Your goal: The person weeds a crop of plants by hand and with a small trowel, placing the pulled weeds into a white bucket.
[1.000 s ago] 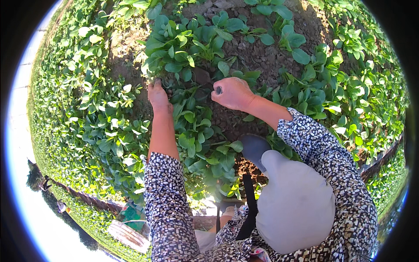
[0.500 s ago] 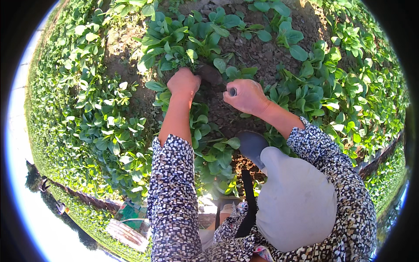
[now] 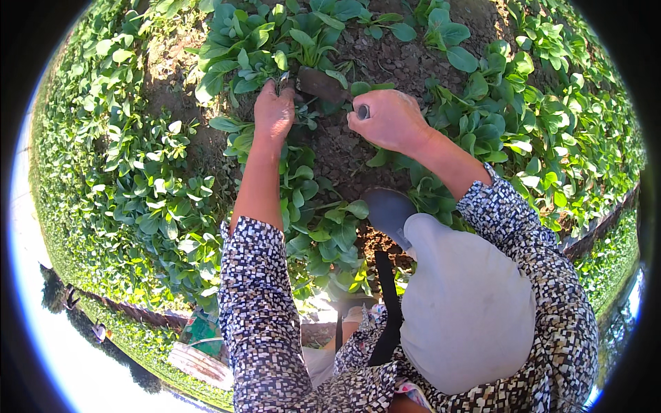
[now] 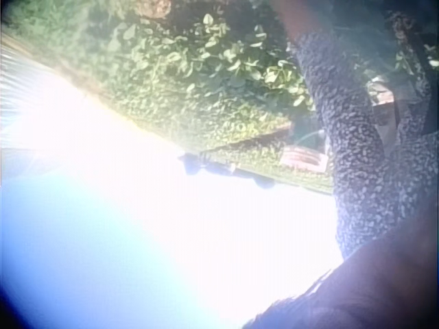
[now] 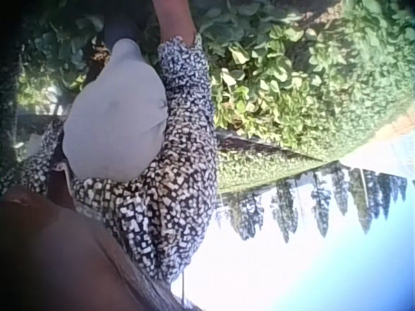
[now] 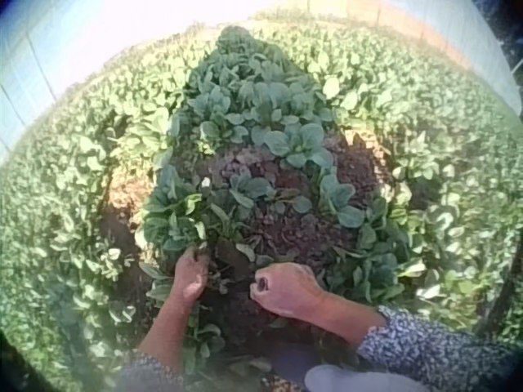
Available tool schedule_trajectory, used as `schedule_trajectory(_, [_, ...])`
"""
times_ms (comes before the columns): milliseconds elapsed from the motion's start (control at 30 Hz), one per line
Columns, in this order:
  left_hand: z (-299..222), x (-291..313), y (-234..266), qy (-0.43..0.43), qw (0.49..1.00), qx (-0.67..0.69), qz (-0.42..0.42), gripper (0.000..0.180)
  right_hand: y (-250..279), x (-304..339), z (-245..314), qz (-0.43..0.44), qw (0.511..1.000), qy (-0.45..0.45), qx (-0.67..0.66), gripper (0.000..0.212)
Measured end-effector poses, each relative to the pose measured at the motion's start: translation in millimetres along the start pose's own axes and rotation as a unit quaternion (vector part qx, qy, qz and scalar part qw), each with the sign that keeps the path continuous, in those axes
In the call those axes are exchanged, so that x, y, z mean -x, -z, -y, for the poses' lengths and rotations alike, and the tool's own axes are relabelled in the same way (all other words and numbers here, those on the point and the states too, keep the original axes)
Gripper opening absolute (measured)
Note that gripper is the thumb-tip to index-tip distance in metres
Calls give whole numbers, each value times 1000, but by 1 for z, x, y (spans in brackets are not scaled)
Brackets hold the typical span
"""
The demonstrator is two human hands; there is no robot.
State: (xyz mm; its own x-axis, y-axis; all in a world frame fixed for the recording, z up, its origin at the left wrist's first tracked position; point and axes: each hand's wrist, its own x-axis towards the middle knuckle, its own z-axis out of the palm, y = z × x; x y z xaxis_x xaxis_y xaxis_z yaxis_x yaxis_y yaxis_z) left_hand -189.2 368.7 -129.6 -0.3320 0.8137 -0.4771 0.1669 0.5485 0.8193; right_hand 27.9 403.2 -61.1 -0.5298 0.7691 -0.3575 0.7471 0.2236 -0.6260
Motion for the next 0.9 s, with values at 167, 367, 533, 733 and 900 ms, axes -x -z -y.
schedule_trajectory(167, [-13, -19, -24, 1, 950, -300, -87, 55, 20, -9, 18, 81, 995, -19, 46, 25])
schedule_trajectory(367, [-12, -42, -29, -11, 919, -387, -80, 40, 15, -22, 15, 69, 997, -14, 29, 28])
schedule_trajectory(533, [3, -48, -26, -26, 902, -421, -98, 30, 2, -18, 10, 41, 998, 15, 40, 26])
schedule_trajectory(733, [5, -36, -30, -45, 916, -380, -120, 31, -27, -15, -15, -12, 995, 73, 60, 23])
schedule_trajectory(900, [25, -11, 1, -109, 975, -74, -176, 23, -41, 2, -19, -53, 995, 80, 27, 22])
